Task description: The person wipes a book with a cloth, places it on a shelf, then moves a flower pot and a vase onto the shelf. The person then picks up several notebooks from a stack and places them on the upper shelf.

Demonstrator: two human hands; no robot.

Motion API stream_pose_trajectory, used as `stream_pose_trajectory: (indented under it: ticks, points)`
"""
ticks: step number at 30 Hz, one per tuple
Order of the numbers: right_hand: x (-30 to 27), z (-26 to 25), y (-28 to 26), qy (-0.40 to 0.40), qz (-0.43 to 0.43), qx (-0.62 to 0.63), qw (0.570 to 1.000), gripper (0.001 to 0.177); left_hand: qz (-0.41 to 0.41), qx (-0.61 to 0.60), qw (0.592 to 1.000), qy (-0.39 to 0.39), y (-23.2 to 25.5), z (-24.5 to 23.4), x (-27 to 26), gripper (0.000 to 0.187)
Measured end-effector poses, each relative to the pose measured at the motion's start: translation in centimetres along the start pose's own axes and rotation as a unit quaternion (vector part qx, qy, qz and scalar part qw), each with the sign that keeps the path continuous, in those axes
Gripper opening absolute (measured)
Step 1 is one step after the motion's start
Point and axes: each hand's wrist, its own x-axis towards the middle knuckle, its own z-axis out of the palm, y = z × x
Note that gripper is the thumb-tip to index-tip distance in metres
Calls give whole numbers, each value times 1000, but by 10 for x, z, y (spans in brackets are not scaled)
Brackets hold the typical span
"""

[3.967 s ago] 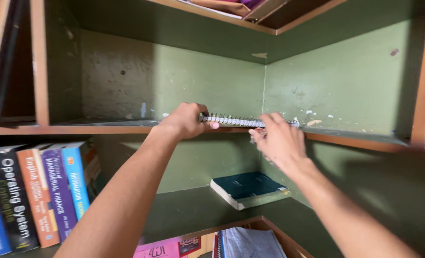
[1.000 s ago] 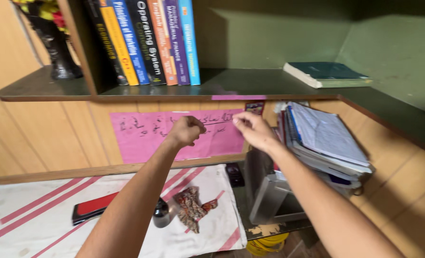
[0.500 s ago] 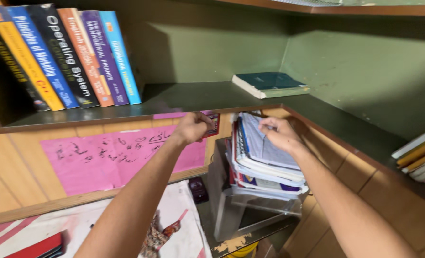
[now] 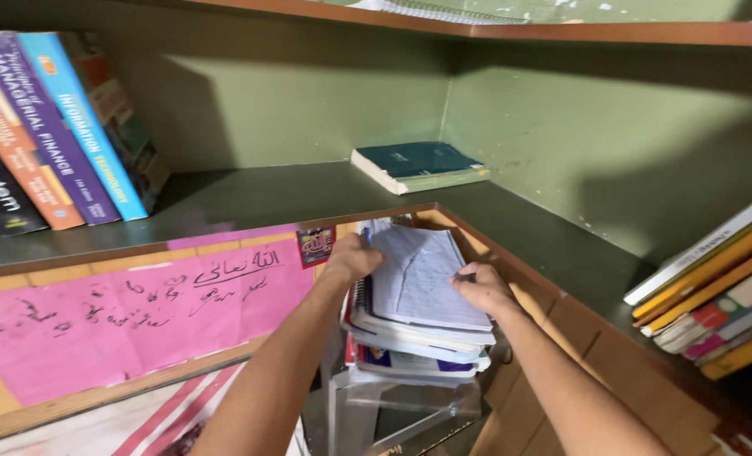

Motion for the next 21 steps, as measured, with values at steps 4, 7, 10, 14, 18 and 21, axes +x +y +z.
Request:
stream_pose_trajectory:
  ticks: [4,7,10,14,18,21]
  points:
    - [5,-6,-1,-18,20,11,1000,47,-111,-13,993,21,15,13,-5,48]
    - [-3,-7,-18,-30,47,-34,998,48,-136,12,990,18,21,12,-10,47]
    - [-13,-5,-42,-101,70,-98,988,52,-138,17,990,13,22,7,-14,47]
    - [-27,4,-59,-83,28,-157,984,58,-162,0,987,7,30,-1,-23,46]
    - [-30,1,-63,-78,29,-144,986,58,-178,-67,982,-13,26,-7,-28,42]
    - [-32,-1,-60,-71,9,-104,992,58,-183,-146,972,-9,11,1,-20,41]
